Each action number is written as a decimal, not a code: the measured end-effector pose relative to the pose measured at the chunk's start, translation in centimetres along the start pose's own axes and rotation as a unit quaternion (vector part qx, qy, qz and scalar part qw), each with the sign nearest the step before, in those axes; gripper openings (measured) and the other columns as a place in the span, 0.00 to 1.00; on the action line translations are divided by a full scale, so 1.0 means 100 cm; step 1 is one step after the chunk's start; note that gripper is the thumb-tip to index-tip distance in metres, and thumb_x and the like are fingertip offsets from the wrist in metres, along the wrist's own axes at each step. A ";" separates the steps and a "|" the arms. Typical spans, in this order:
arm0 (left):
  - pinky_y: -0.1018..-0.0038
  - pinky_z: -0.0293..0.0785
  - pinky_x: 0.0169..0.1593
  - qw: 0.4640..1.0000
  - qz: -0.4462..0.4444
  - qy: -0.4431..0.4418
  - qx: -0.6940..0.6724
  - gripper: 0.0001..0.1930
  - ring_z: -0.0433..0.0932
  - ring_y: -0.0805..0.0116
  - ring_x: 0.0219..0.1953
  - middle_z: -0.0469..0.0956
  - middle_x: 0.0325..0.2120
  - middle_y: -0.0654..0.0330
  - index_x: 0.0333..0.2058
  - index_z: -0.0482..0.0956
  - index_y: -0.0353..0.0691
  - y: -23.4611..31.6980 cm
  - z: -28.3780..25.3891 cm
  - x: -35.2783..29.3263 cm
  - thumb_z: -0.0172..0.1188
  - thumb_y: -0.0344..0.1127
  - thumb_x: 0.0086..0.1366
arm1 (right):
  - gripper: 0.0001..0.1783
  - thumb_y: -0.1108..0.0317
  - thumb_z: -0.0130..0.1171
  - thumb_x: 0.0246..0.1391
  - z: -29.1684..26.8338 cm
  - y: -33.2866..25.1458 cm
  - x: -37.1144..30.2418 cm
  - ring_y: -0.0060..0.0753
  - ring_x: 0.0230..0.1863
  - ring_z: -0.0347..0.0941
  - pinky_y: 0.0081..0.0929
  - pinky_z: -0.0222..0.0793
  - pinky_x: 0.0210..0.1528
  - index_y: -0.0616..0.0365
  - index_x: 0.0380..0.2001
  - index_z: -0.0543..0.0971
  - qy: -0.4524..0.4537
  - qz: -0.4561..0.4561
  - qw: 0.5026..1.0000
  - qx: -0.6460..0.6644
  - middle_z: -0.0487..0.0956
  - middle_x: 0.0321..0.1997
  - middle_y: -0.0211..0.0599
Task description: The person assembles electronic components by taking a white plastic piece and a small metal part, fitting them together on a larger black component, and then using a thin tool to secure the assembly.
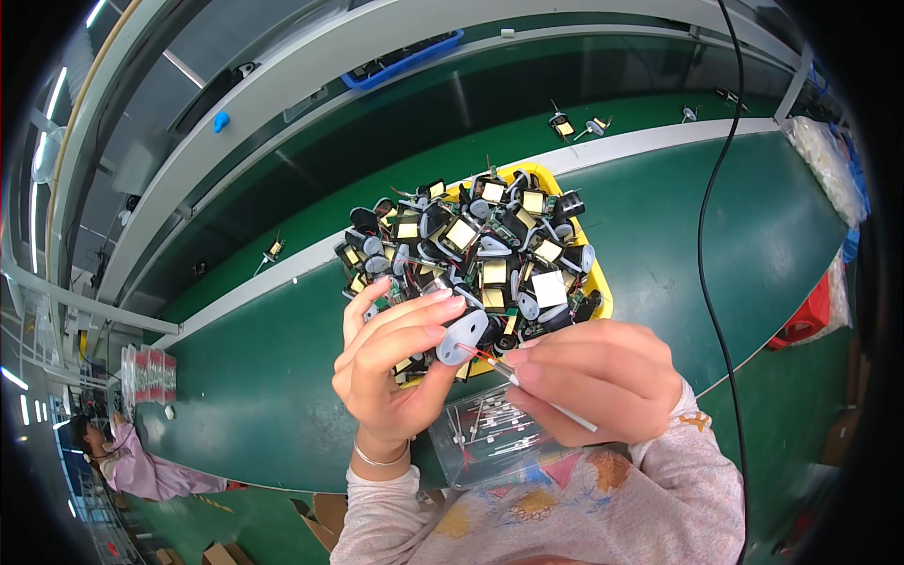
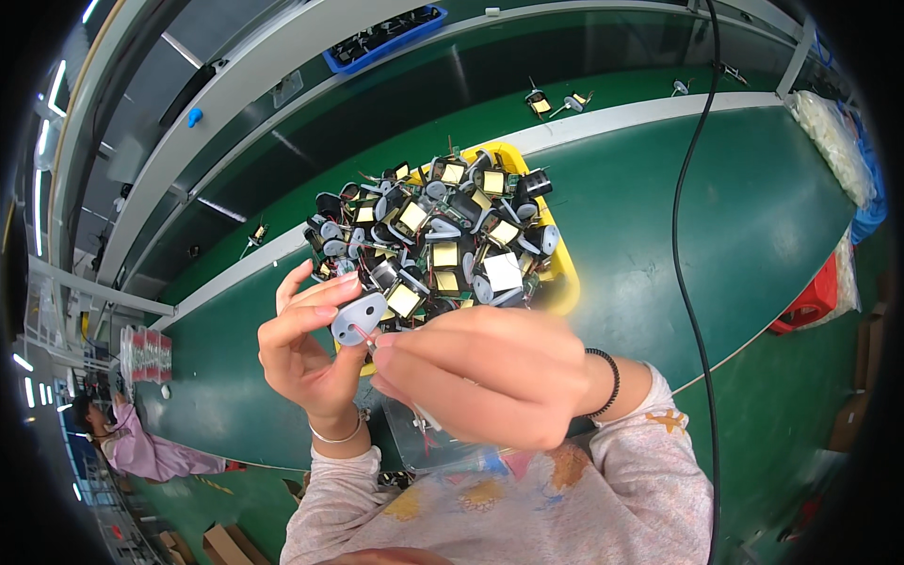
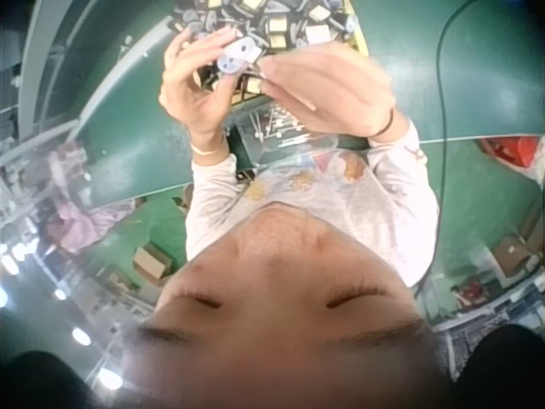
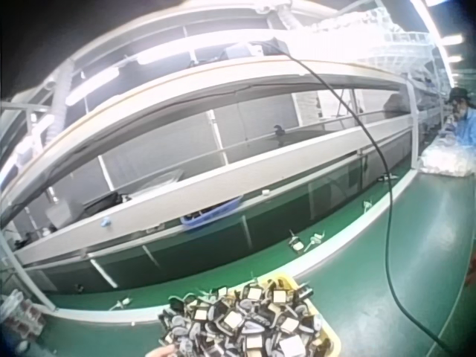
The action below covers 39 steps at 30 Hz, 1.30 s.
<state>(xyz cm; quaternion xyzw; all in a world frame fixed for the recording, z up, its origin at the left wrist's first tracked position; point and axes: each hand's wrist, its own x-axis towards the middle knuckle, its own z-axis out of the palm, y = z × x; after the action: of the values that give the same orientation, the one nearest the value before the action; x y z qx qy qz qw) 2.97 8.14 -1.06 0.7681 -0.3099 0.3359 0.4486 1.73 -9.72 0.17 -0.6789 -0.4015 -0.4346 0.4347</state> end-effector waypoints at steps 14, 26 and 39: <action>0.59 0.60 0.52 1.000 -0.006 0.002 -0.002 0.19 0.79 0.63 0.35 0.80 0.29 0.58 0.33 0.68 0.42 0.000 -0.002 -0.002 0.67 0.27 0.44 | 0.10 0.75 0.60 0.34 0.004 -0.003 -0.003 0.29 0.25 0.74 0.17 0.73 0.25 0.65 0.26 0.78 0.019 -0.060 0.997 -0.047 0.78 0.30 0.42; 0.59 0.61 0.52 1.000 -0.006 0.007 0.013 0.19 0.79 0.64 0.35 0.80 0.29 0.60 0.33 0.69 0.43 0.000 -0.005 -0.002 0.68 0.28 0.43 | 0.11 0.74 0.59 0.37 0.002 0.002 -0.003 0.30 0.25 0.75 0.18 0.72 0.24 0.67 0.28 0.78 -0.014 -0.044 0.999 0.006 0.77 0.31 0.43; 0.59 0.61 0.52 1.000 -0.006 -0.004 -0.008 0.19 0.79 0.64 0.35 0.80 0.29 0.59 0.34 0.69 0.42 0.000 -0.002 -0.001 0.68 0.28 0.44 | 0.14 0.74 0.59 0.30 -0.001 0.003 0.000 0.30 0.24 0.74 0.18 0.72 0.23 0.68 0.28 0.78 -0.017 -0.018 0.999 0.022 0.77 0.31 0.43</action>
<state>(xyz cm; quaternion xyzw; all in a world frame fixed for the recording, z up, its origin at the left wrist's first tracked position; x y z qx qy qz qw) 2.89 8.33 -1.07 0.7677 -0.3091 0.3278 0.4556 2.02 -9.93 0.13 -0.6693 -0.4305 -0.4215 0.4349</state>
